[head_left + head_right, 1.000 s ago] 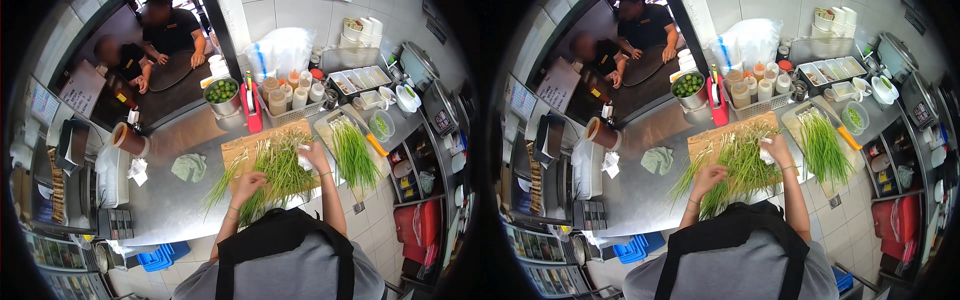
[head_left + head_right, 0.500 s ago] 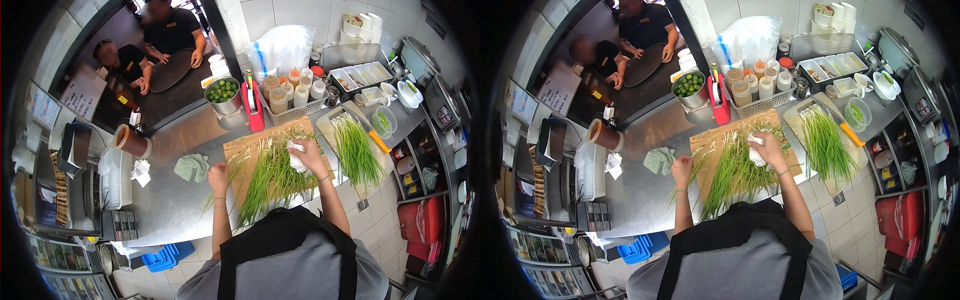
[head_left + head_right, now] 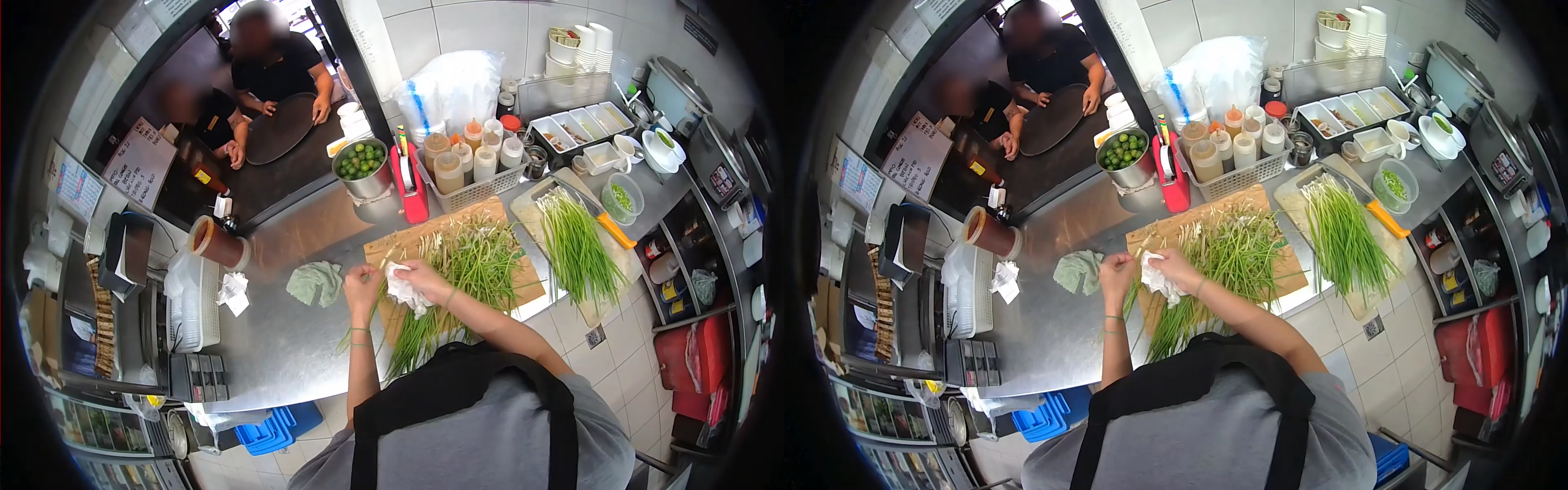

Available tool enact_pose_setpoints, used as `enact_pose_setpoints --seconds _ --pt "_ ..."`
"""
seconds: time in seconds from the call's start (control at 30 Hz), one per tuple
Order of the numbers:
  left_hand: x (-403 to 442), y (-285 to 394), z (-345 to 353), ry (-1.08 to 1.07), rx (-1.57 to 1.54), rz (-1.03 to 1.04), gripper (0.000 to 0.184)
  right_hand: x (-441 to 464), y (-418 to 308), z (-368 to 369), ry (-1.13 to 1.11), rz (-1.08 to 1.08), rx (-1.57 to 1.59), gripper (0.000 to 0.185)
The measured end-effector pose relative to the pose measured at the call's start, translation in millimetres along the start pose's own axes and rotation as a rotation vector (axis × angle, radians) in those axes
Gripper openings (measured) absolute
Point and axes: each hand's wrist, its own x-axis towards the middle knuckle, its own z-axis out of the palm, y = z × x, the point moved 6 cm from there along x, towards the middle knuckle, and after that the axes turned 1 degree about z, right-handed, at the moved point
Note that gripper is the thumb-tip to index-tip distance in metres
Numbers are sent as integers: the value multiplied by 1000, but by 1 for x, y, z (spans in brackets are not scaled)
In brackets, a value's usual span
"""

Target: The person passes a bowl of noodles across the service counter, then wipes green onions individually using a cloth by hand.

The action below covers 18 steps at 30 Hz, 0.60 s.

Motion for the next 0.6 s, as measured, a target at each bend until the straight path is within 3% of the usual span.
enact_pose_setpoints --seconds 0.03,0.13,0.23,0.4,0.43,0.53,0.6 --pt "-2 18 -3 69 207 188 12 6 3 -1 18 -16 -14 21" --pt "-8 16 4 -2 184 138 16 20 13 -7 80 -32 -30 21" --pt "-17 2 4 -178 -58 -289 14 33 29 -27 167 -4 -35 22" --pt "-24 8 -16 -142 -186 -370 13 32 30 -44 169 79 -55 22" --pt "-24 7 -17 -125 -239 -392 13 27 29 -39 67 132 -13 21" --pt "-26 -3 -7 -142 -595 -530 13 -6 14 -22 -71 257 101 21" --pt "-28 2 -1 -175 -756 -635 12 -17 3 -19 -85 200 188 22"
